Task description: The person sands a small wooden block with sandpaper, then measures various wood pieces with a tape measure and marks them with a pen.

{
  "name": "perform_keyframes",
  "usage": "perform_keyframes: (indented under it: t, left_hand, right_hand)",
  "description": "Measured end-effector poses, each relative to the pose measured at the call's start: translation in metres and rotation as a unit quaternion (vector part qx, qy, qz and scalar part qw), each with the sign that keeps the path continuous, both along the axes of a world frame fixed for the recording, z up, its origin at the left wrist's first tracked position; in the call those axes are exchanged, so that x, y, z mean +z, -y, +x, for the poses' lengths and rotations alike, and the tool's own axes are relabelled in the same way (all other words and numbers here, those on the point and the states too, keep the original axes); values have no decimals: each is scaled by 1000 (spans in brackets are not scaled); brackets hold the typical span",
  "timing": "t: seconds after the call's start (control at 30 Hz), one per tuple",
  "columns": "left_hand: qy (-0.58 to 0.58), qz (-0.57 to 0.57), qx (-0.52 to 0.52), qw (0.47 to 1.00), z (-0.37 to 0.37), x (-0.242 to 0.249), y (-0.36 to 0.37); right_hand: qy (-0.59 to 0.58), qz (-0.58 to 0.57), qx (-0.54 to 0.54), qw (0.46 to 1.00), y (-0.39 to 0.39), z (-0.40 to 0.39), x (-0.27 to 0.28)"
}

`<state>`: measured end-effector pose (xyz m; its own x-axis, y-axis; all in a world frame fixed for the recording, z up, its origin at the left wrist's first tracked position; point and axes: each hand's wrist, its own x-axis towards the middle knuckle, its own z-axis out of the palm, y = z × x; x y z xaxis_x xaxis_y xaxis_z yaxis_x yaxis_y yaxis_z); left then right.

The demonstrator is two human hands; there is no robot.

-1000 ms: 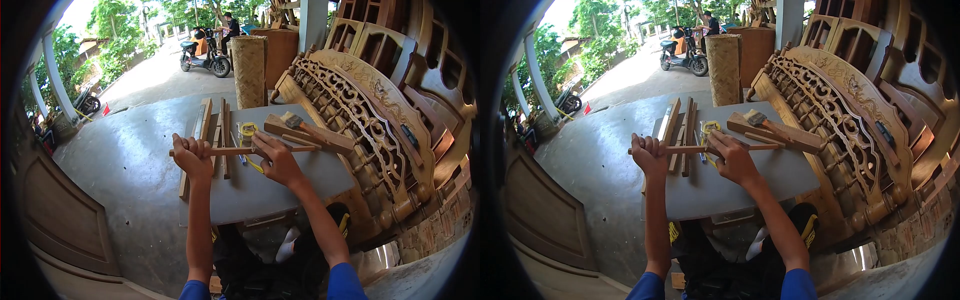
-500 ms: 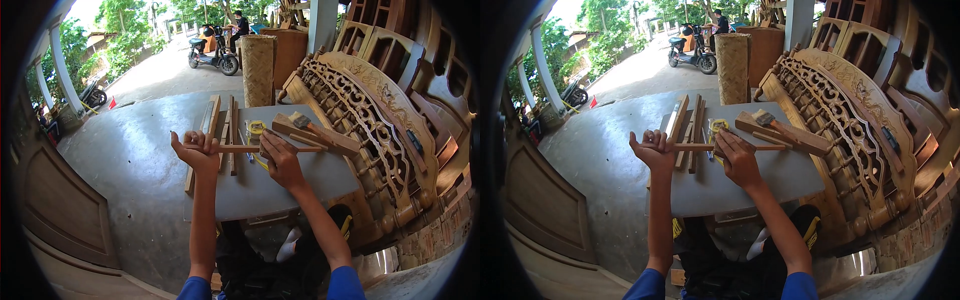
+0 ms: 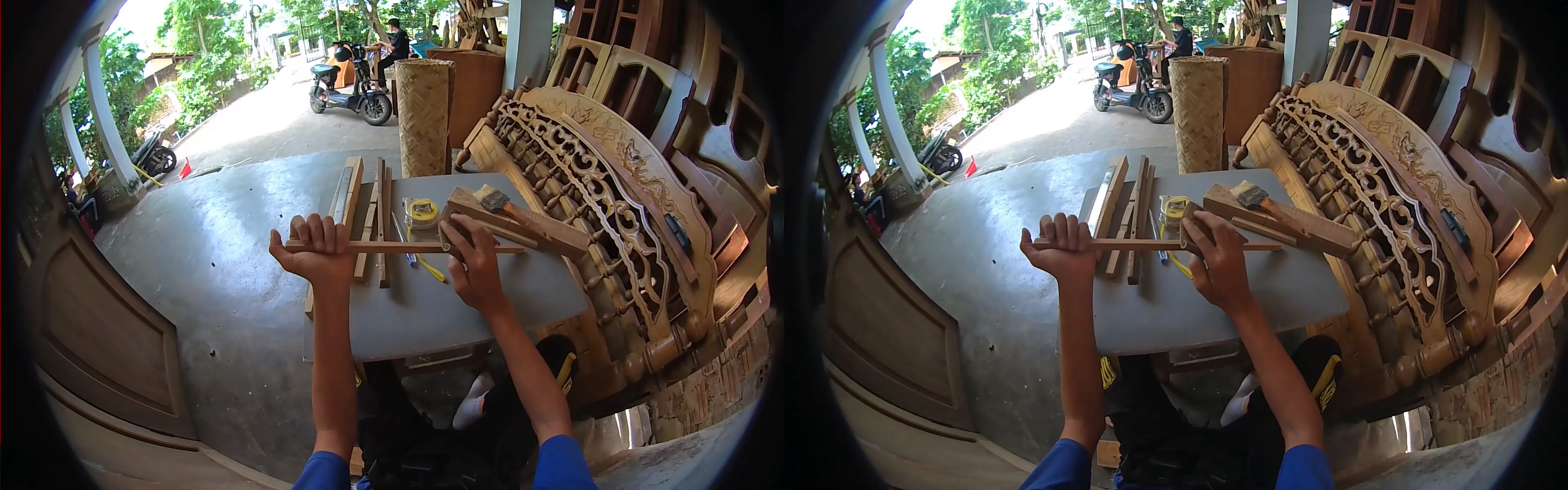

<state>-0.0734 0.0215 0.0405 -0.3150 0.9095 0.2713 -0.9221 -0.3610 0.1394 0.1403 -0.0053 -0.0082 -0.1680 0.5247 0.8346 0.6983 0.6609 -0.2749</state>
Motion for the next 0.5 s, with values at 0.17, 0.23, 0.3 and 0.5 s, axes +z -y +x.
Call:
perform_keyframes:
  t: [0.17,0.23,0.3,0.5]
  left_hand:
    - [-80,64,6,995,3,3,4]
    - [-90,81,-2,993,4,4,6]
    - [-85,93,-13,992,5,3,8]
    - [-110,76,6,991,5,4,9]
  right_hand:
    - [-97,-86,10,992,-3,-12,0]
    - [-123,-131,-3,984,-4,-14,6]
    - [-95,-161,-40,982,-4,-12,13]
    - [25,-286,-137,948,1,-20,38]
